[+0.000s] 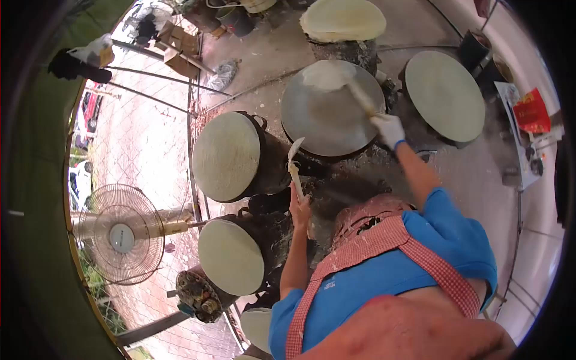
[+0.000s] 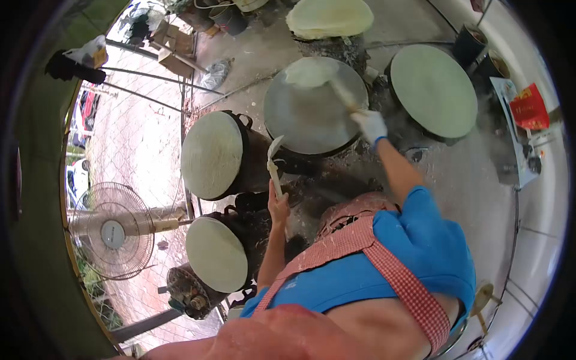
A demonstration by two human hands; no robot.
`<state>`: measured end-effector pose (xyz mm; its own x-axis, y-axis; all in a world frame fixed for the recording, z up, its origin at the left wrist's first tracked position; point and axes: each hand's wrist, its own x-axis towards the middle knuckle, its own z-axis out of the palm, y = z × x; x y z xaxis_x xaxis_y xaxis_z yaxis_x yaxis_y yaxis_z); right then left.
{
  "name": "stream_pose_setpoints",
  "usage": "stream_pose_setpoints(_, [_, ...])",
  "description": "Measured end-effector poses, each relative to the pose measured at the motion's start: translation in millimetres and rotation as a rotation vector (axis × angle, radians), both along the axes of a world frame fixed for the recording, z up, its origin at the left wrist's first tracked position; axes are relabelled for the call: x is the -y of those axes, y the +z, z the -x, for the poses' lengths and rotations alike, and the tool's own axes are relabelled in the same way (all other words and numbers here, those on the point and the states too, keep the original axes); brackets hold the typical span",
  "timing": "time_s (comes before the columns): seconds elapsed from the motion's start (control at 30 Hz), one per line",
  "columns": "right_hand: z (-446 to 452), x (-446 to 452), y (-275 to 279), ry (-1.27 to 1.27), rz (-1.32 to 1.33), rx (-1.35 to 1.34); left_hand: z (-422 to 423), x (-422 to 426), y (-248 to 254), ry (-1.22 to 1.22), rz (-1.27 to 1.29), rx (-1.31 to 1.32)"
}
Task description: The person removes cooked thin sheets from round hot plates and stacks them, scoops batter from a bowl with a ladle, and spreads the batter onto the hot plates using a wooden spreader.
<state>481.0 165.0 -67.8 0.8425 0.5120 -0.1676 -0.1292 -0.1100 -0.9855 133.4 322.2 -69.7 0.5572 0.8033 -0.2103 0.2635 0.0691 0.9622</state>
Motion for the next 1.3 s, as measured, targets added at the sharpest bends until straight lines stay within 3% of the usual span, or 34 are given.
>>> stream_pose_setpoints(0.03, [34, -21, 38, -0.019, 0.124, 0.018, 4, -4, -20, -0.037, -0.286, 0.007])
stream_pose_setpoints(0.1, [40, -43, 30, 0.148, 0.127, 0.109, 14, 10, -17, -0.066, -0.546, -0.001])
stream_pose_setpoints(0.13, [33, -49, 18, 0.248, 0.113, 0.189, 4, 15, 17, -0.061, -0.304, -0.132])
stream_pose_setpoints(0.17, [29, -35, 63, 0.294, 0.249, 0.333, 4, 17, 37, -0.051, -0.062, -0.267])
stream_pose_setpoints(0.23, [-8, -6, 51, 0.208, 0.155, 0.361, 9, 11, 31, -0.059, -0.049, -0.257])
stream_pose_setpoints(0.27, [-28, 4, 13, 0.145, -0.052, 0.043, 12, 10, 16, -0.092, -0.309, -0.214])
stream_pose_setpoints(0.3, [-24, 2, 6, 0.139, -0.116, -0.028, 12, 8, 8, -0.123, -0.564, -0.168])
stream_pose_setpoints(0.33, [-20, 0, -2, 0.131, -0.180, -0.100, 7, 17, 33, -0.114, -0.221, -0.297])
stream_pose_setpoints(0.37, [11, -9, 17, 0.164, -0.101, 0.074, 11, 15, 27, -0.116, -0.236, -0.282])
stream_pose_setpoints(0.43, [34, -35, 42, 0.169, 0.087, -0.359, 9, 18, 13, -0.068, -0.320, -0.270])
stream_pose_setpoints(0.47, [20, -33, 44, 0.179, 0.084, -0.347, 4, 23, 12, -0.046, -0.347, -0.263])
stream_pose_setpoints(0.53, [-7, -22, 42, 0.347, -0.032, -0.098, 1, 30, 39, -0.009, -0.110, -0.298])
stream_pose_setpoints(0.6, [-39, 8, 84, 0.290, 0.104, -0.309, 5, 36, 40, -0.005, -0.168, -0.290])
stream_pose_setpoints(0.63, [-47, 8, 82, 0.090, -0.011, -0.379, -4, 35, 41, -0.015, -0.210, -0.262])
stream_pose_setpoints(0.77, [-28, -22, 53, 0.285, 0.103, -0.361, -9, 38, 41, 0.020, -0.154, -0.416])
stream_pose_setpoints(0.8, [-23, -21, 69, 0.360, 0.122, -0.501, -11, 39, 43, 0.029, -0.151, -0.417])
stream_pose_setpoints(0.9, [-59, -2, 76, 0.467, 0.148, -0.386, -11, 44, 46, 0.062, -0.119, -0.446])
stream_pose_setpoints(0.93, [-84, -2, 66, 0.444, 0.149, -0.403, -10, 46, 38, 0.064, -0.259, -0.416])
stream_pose_setpoints(0.97, [-116, -11, 13, 0.344, 0.086, -0.304, -10, 46, 35, 0.061, -0.395, -0.392])
stream_pose_setpoints(1.07, [-112, -36, 73, 0.285, 0.124, -0.411, -15, 51, 42, 0.074, -0.391, -0.376])
stream_pose_setpoints(1.1, [-99, -41, 79, 0.420, 0.180, -0.411, -13, 53, 40, 0.075, -0.444, -0.347])
stream_pose_setpoints(1.17, [-83, -37, 72, 0.580, 0.253, -0.509, -1, 58, 28, 0.130, -0.330, -0.359])
stream_pose_setpoints(1.23, [-85, -19, 69, 0.665, 0.240, -0.429, 4, 70, 31, 0.203, -0.224, -0.349])
stream_pose_setpoints(1.3, [-116, -18, 74, 0.696, 0.252, -0.401, 7, 88, 61, 0.342, 0.208, -0.202])
